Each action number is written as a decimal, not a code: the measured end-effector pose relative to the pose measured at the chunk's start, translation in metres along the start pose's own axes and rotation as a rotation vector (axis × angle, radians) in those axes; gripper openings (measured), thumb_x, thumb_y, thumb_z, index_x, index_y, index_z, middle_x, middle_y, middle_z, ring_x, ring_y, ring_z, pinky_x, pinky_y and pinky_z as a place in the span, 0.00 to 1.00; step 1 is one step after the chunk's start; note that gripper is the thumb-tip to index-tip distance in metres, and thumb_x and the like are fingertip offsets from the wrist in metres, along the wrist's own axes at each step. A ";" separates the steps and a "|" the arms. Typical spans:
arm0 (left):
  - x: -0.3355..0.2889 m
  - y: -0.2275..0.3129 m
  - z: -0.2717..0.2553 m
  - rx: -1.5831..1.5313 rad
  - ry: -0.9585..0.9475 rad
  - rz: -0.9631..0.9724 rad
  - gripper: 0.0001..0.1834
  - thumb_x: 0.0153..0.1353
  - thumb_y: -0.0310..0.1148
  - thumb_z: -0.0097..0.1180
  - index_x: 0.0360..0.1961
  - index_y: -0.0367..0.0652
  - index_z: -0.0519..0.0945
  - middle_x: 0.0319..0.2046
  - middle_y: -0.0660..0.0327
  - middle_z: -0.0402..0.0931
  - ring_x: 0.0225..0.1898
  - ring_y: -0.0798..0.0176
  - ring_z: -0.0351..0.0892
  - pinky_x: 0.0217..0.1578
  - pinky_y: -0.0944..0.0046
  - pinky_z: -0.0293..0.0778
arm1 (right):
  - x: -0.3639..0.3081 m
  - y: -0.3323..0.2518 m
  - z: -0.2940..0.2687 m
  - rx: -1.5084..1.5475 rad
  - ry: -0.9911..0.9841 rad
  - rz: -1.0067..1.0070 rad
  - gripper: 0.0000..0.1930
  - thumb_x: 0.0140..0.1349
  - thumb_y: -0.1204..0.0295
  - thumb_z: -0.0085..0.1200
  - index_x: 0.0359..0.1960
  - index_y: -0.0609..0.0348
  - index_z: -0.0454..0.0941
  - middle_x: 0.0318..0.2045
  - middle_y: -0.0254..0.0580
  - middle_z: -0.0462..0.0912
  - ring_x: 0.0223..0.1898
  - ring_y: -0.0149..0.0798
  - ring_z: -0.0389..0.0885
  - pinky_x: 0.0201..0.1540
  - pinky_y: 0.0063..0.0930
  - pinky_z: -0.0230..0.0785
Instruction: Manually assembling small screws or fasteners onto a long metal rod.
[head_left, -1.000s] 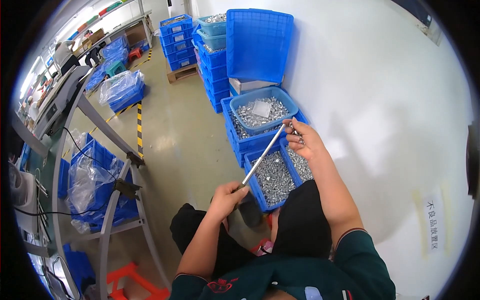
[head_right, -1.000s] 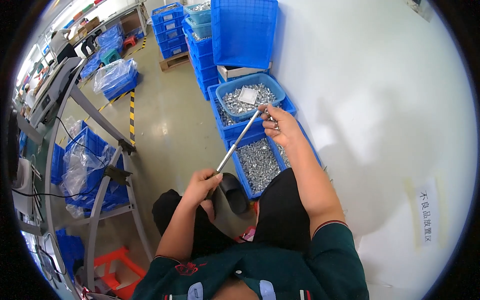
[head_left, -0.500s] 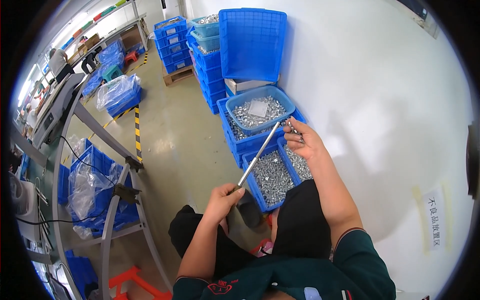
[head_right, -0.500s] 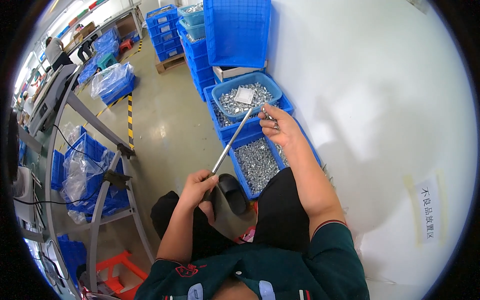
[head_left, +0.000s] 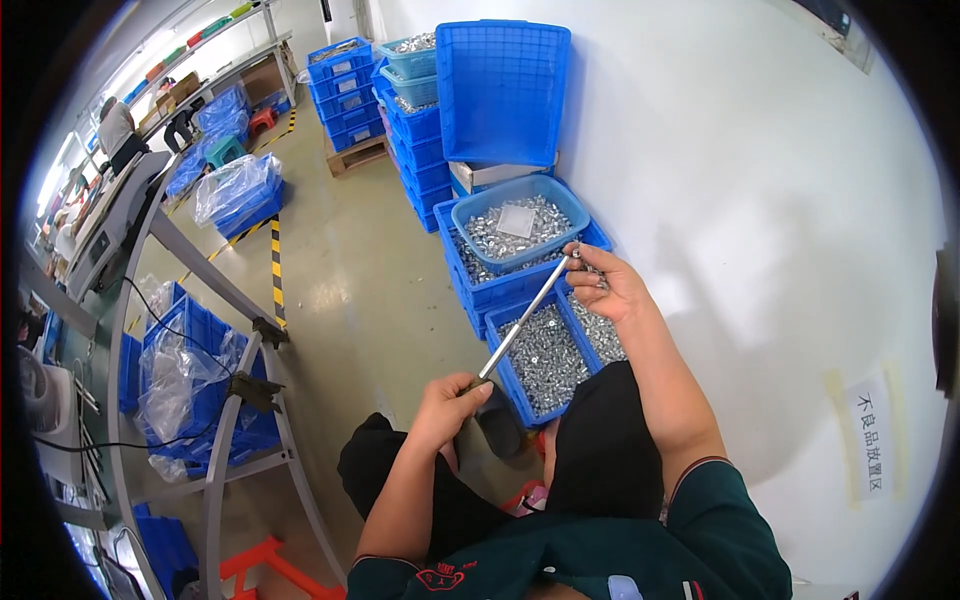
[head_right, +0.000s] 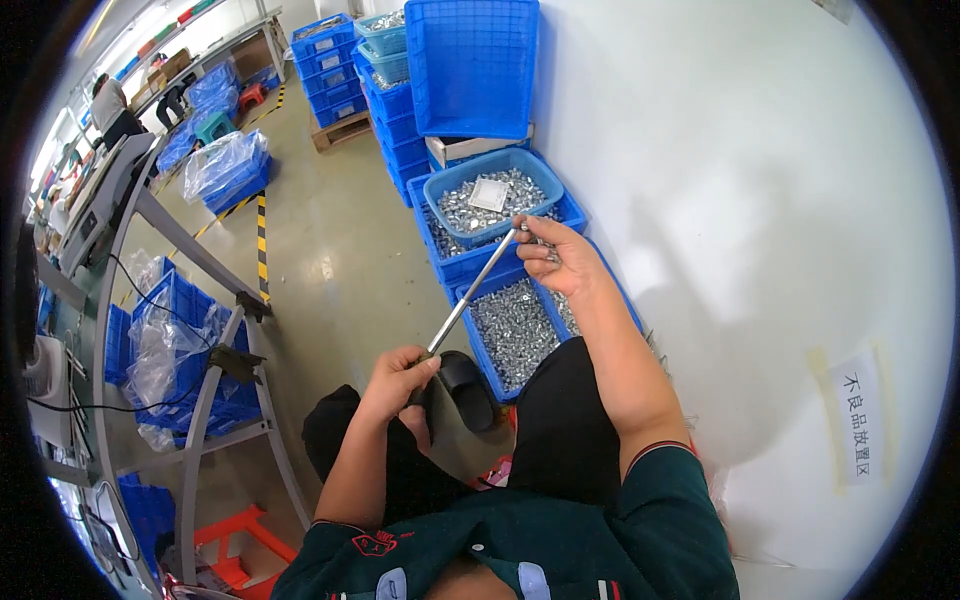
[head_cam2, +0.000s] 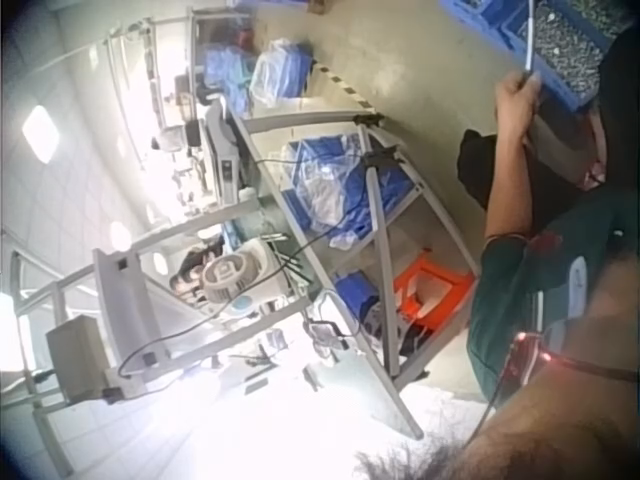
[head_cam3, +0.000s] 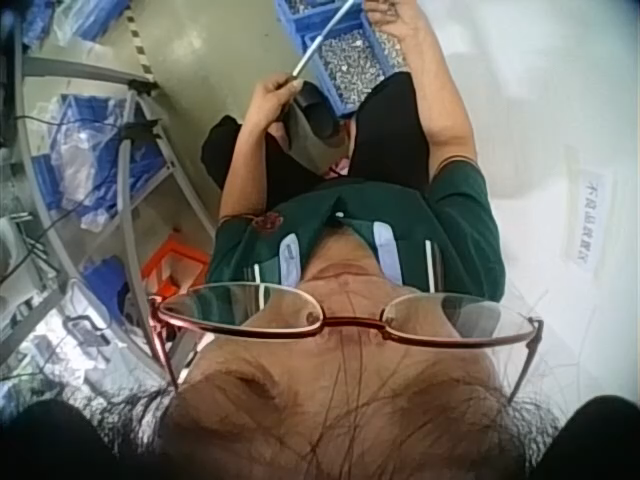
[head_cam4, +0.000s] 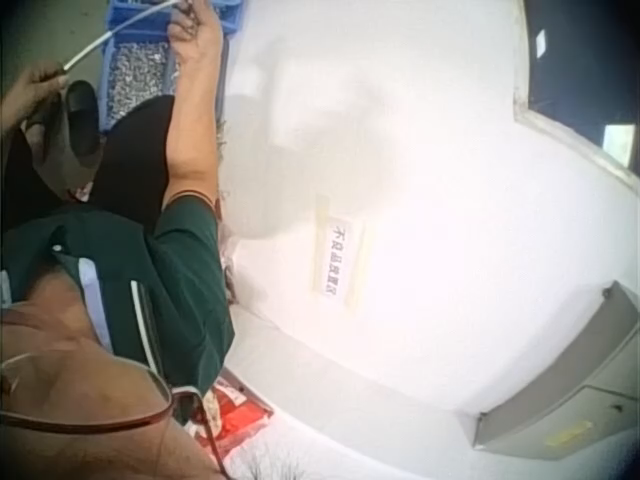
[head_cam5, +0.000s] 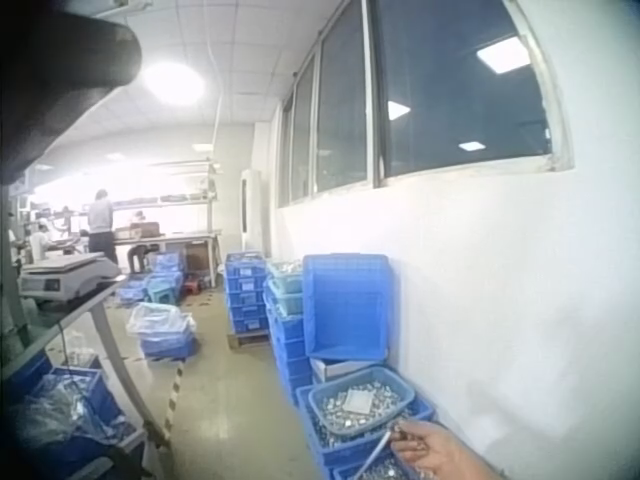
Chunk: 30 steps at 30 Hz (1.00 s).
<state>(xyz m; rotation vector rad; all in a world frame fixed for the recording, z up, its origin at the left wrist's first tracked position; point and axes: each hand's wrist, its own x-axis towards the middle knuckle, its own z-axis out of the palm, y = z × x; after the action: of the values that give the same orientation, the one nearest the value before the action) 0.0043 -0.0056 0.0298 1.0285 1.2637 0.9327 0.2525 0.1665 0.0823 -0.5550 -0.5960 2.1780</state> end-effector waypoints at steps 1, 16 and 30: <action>0.000 0.000 0.000 0.000 0.001 0.000 0.11 0.56 0.35 0.57 0.24 0.37 0.75 0.17 0.71 0.65 0.21 0.77 0.62 0.21 0.73 0.57 | 0.000 0.000 -0.001 0.000 -0.001 0.001 0.11 0.56 0.72 0.54 0.38 0.66 0.72 0.25 0.36 0.70 0.17 0.20 0.62 0.12 0.09 0.50; -0.008 0.019 -0.002 -0.006 0.048 -0.026 0.12 0.55 0.35 0.57 0.26 0.36 0.76 0.18 0.71 0.66 0.21 0.76 0.63 0.21 0.73 0.60 | -0.006 -0.004 0.011 -0.483 0.083 -0.046 0.05 0.54 0.77 0.55 0.32 0.65 0.77 0.18 0.28 0.68 0.16 0.18 0.60 0.12 0.08 0.48; 0.007 0.001 0.002 0.117 0.042 0.038 0.11 0.56 0.35 0.56 0.30 0.35 0.78 0.18 0.71 0.65 0.22 0.76 0.62 0.22 0.73 0.59 | -0.008 -0.007 0.009 -0.497 0.140 -0.092 0.08 0.56 0.72 0.57 0.34 0.64 0.76 0.18 0.27 0.68 0.15 0.18 0.59 0.13 0.10 0.47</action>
<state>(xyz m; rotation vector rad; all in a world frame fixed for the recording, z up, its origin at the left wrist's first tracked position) 0.0072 0.0017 0.0290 1.1329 1.3499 0.9223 0.2559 0.1622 0.0949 -0.9123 -1.0724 1.8831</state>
